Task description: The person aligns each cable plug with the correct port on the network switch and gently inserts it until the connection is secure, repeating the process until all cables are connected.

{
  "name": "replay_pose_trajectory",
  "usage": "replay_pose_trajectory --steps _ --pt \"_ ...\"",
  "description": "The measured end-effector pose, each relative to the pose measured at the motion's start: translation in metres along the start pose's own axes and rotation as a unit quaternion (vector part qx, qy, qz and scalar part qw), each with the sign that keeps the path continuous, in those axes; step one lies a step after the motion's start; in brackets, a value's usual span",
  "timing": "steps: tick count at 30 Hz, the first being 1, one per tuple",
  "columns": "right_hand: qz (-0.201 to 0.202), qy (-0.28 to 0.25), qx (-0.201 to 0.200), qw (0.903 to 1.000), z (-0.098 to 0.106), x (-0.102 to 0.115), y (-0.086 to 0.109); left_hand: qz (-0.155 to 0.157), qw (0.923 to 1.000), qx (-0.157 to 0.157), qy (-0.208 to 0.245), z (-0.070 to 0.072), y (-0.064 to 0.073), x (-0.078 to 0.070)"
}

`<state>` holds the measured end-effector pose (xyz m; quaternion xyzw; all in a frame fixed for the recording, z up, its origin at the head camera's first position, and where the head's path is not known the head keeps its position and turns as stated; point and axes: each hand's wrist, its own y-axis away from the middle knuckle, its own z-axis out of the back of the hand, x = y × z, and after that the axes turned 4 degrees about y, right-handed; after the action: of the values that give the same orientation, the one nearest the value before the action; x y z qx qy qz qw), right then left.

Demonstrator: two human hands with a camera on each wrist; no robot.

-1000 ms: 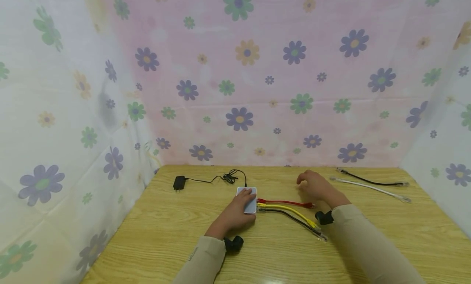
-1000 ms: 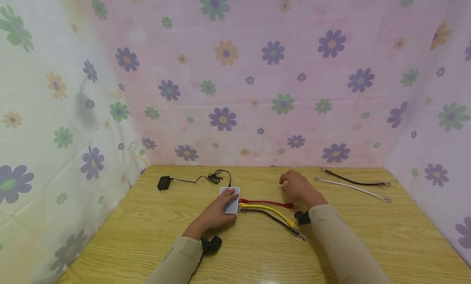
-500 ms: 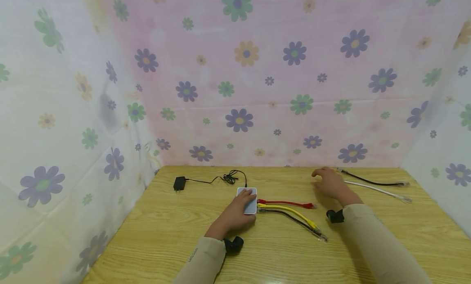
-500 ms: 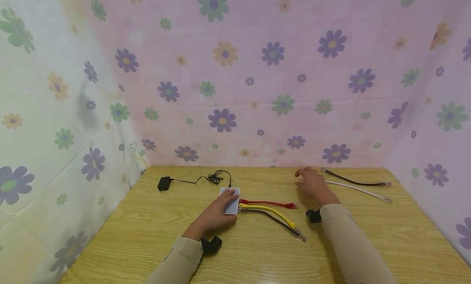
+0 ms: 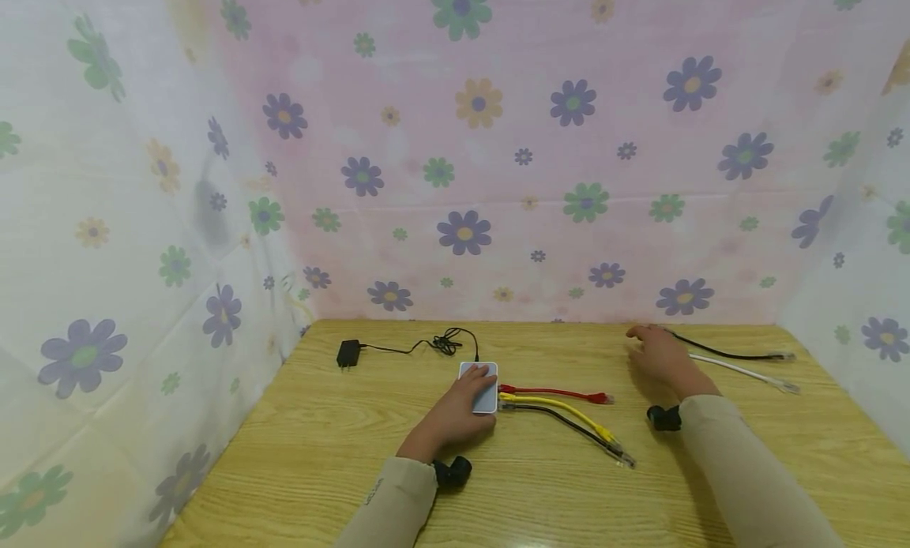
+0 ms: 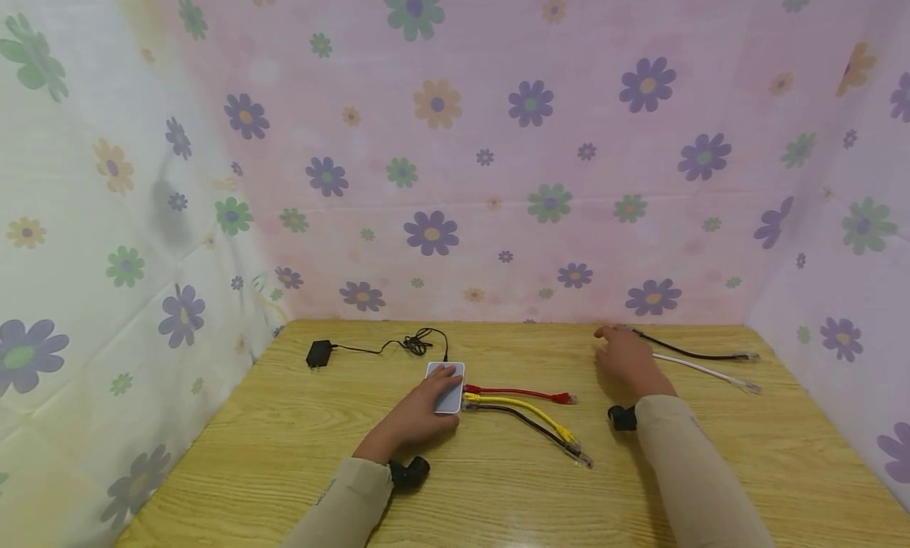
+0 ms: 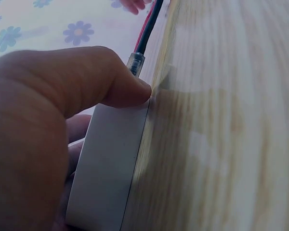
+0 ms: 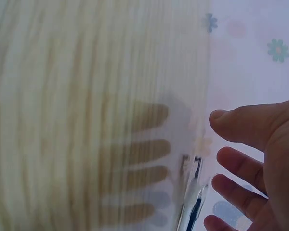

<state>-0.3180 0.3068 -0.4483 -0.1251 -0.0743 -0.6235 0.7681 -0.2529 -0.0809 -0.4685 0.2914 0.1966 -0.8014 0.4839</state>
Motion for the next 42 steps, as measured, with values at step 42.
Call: replay_pose_trajectory --steps 42 --pt "-0.064 -0.007 0.006 0.9979 0.001 -0.02 0.022 -0.003 1.0 0.004 -0.004 -0.001 0.003 0.003"
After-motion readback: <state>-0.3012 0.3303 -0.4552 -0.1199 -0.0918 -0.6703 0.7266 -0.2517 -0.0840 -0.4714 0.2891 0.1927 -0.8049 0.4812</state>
